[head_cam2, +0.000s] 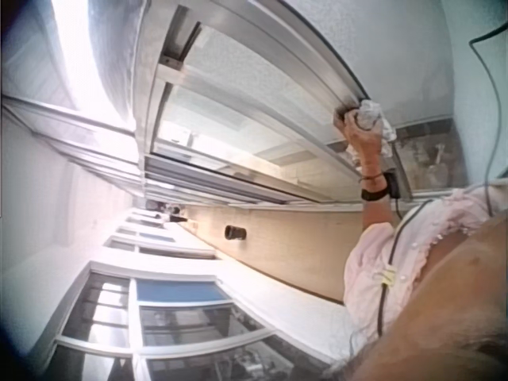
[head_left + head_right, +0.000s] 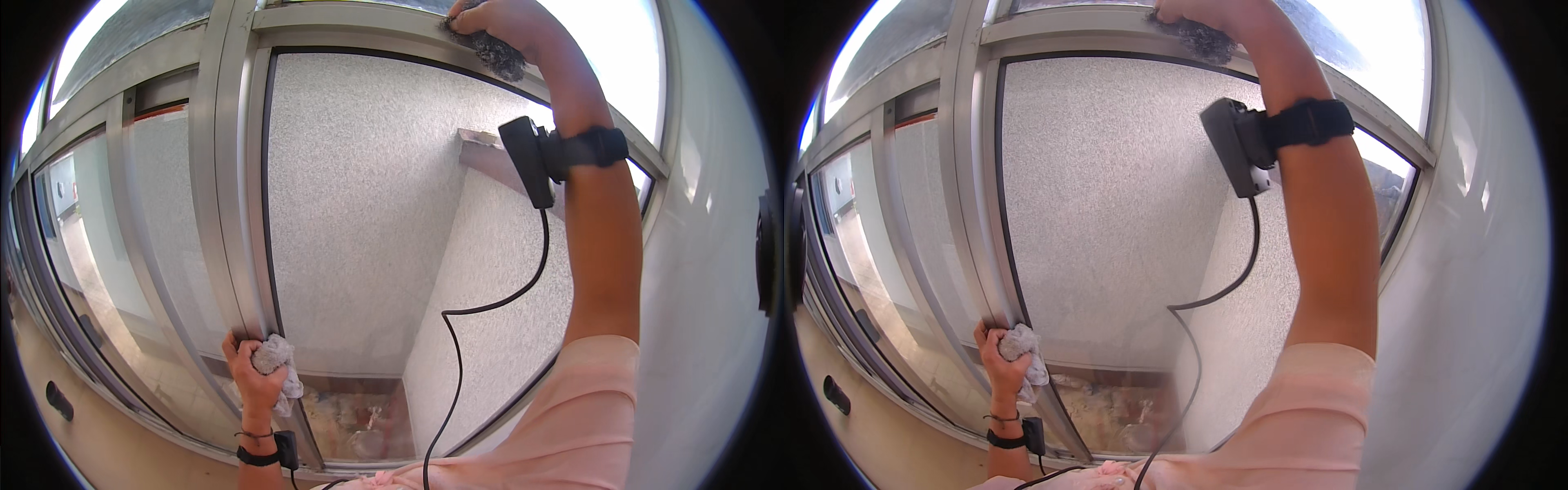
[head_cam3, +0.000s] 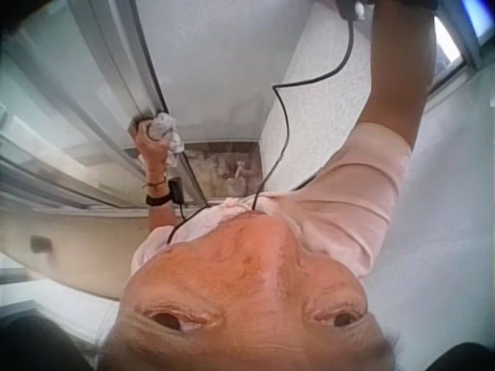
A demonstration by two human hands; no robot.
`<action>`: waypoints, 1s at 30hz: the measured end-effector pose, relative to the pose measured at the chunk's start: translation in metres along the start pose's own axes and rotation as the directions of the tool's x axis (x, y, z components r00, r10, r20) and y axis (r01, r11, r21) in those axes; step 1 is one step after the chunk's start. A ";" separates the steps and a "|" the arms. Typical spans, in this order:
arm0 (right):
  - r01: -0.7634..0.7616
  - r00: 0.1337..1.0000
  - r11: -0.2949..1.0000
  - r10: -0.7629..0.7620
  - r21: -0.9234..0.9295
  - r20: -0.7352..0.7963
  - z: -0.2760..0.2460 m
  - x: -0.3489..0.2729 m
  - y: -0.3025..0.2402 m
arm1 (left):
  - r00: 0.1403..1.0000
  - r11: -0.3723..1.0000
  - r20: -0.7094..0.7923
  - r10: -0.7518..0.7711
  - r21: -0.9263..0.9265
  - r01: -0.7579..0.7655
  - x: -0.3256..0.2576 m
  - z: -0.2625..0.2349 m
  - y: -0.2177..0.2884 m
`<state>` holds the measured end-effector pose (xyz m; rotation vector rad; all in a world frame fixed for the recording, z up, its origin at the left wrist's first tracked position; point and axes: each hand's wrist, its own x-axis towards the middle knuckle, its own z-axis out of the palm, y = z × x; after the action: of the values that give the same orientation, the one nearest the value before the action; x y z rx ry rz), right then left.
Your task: The person cleans the frame and tracks of a sliding glass window using a cloth and a steel wool scrubber, moving between the top frame and vertical tracks.
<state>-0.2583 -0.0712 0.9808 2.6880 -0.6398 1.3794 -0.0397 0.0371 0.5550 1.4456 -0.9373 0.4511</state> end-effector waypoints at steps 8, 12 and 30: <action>0.011 0.993 1.000 -0.010 0.007 -0.113 0.023 0.021 0.027 | 0.999 0.999 -0.013 -0.046 -0.016 0.045 -0.001 0.001 0.007; 0.376 0.627 0.786 -0.606 -0.492 -0.489 0.088 0.011 0.001 | 0.999 1.000 -0.030 0.030 -0.006 -0.030 -0.002 0.001 -0.002; 0.273 0.433 0.747 -0.658 -0.606 -0.616 0.131 0.007 0.009 | 0.999 0.999 -0.013 0.039 0.003 -0.039 0.002 0.004 0.003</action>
<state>-0.1578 -0.1120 0.9067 1.4099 -0.0148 1.7623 -0.0424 0.0332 0.5578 1.4272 -0.9559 0.4901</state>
